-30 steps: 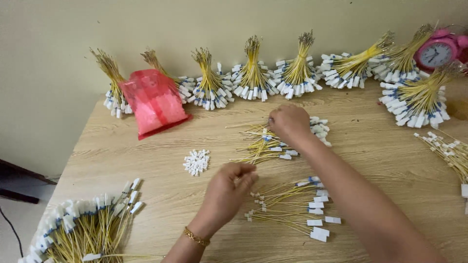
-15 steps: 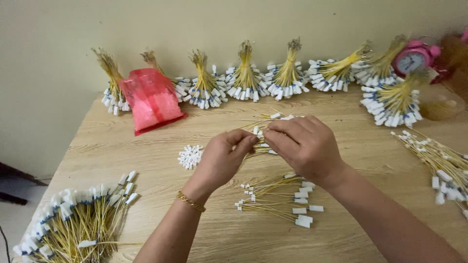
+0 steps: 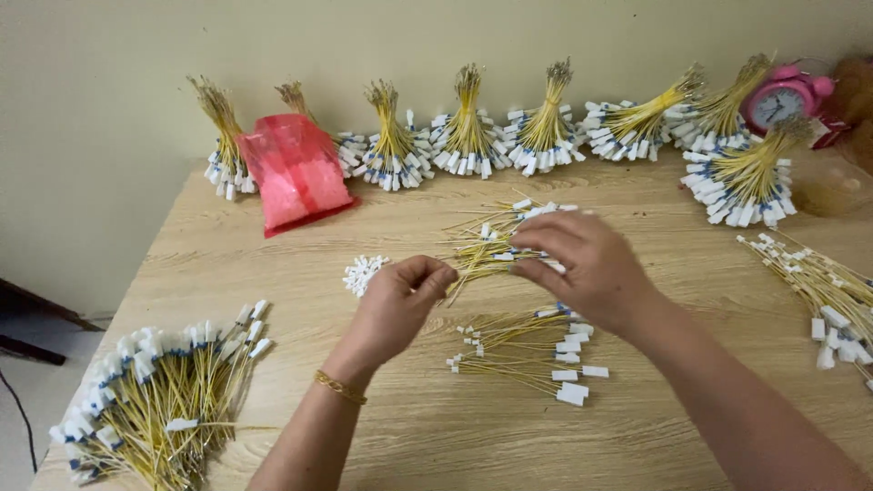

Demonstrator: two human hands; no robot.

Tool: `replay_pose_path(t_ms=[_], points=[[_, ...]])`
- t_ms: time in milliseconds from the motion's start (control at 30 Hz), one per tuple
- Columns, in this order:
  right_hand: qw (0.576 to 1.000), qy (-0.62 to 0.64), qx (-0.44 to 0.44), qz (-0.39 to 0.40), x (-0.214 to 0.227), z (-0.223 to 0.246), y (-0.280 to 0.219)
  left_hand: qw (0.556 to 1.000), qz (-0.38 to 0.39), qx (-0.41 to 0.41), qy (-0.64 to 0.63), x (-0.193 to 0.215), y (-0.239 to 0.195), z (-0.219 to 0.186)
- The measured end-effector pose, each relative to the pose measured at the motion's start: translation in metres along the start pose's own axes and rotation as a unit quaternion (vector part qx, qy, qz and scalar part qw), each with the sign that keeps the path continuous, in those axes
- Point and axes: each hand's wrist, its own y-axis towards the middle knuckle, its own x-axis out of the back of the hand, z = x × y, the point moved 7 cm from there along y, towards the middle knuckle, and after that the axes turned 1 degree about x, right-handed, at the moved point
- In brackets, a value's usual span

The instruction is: Assembling small white plastic connectors onto the ends of yellow wires

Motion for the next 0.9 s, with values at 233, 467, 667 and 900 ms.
replay_pose_path(t_ms=[233,467,667,900], points=[[0.931,0.261,-0.220,0.126,-0.055,0.006,-0.005,0.999,-0.035,-0.003,-0.038,-0.019,-0.022,-0.014],[0.876,0.350,-0.323,0.077,-0.071,-0.010,-0.024,0.990,-0.063,-0.004,-0.126,-0.030,-0.026,0.009],[0.861,0.359,-0.359,0.013,-0.076,-0.035,-0.031,0.996,-0.082,-0.035,0.020,-0.004,-0.007,0.016],[0.870,0.336,-0.360,0.019,-0.073,-0.033,-0.030,0.842,-0.207,-0.004,0.498,0.053,0.042,0.075]])
